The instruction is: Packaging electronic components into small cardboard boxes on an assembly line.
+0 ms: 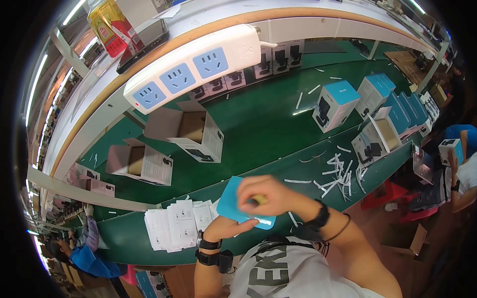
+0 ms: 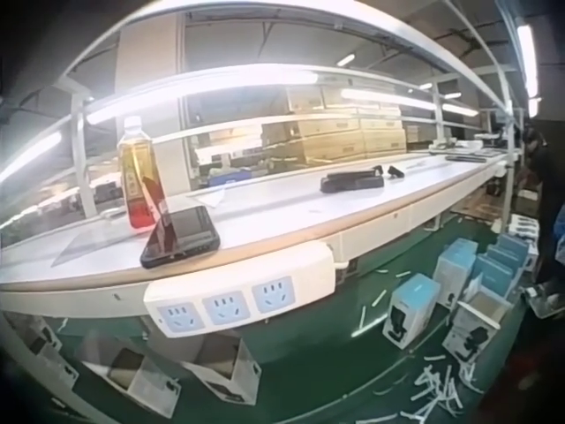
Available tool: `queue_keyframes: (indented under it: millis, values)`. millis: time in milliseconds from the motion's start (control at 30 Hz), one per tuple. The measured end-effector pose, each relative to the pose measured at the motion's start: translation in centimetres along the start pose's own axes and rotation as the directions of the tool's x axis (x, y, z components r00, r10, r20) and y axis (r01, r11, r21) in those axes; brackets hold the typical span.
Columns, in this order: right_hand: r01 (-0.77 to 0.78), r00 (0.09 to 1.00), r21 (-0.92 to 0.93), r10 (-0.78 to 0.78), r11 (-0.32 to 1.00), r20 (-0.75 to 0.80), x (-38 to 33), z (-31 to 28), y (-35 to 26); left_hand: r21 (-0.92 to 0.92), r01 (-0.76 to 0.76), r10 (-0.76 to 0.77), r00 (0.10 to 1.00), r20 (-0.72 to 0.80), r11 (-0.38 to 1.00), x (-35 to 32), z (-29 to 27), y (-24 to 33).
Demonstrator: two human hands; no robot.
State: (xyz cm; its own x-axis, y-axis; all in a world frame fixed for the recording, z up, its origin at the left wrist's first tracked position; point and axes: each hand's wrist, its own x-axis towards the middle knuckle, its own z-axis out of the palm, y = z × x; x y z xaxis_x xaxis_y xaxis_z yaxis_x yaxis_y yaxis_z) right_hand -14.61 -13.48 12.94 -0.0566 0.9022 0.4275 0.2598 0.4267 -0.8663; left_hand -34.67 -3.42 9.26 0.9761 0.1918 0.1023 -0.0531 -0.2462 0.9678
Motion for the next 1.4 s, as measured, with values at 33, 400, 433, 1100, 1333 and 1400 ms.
queue_keyframes:
  millis: [33, 400, 433, 1100, 1333, 1400]
  values:
    - [0.001, 0.992, 0.023, 0.002, 1.0, -0.128, -1.3, -1.9, -0.9, -0.003, 0.001, -0.001, 1.0, -0.006, 1.0, -0.2, 0.1, -0.1]
    - [-0.613, 0.728, -0.031, 0.549, 0.79, -0.41, -11.0, -0.1, -5.2, 0.233, 0.094, 0.052, 0.833, -0.551, 0.968, -0.5, 2.9, -1.0]
    - [-0.622, 0.712, -0.027, 0.551, 0.782, -0.436, -10.3, 1.7, -5.4, 0.229, 0.079, 0.056, 0.848, -0.528, 0.97, -0.8, 3.2, -0.7]
    - [-0.38, 0.771, -0.57, -0.091, 0.729, -0.63, -11.4, 8.8, 1.2, 0.393, 0.005, 0.225, 0.814, -0.536, 0.92, -7.1, 1.0, -5.4]
    - [-0.405, 0.821, -0.618, -0.029, 0.674, -0.57, -12.7, 8.0, 0.5, 0.678, -0.021, 0.331, 0.883, -0.332, 0.735, -7.9, 0.1, -6.1]
    - [-0.407, 0.841, -0.652, -0.015, 0.64, -0.541, -13.1, 7.8, 0.9, 0.739, -0.029, 0.335, 0.903, -0.269, 0.673, -6.0, -0.4, -3.1]
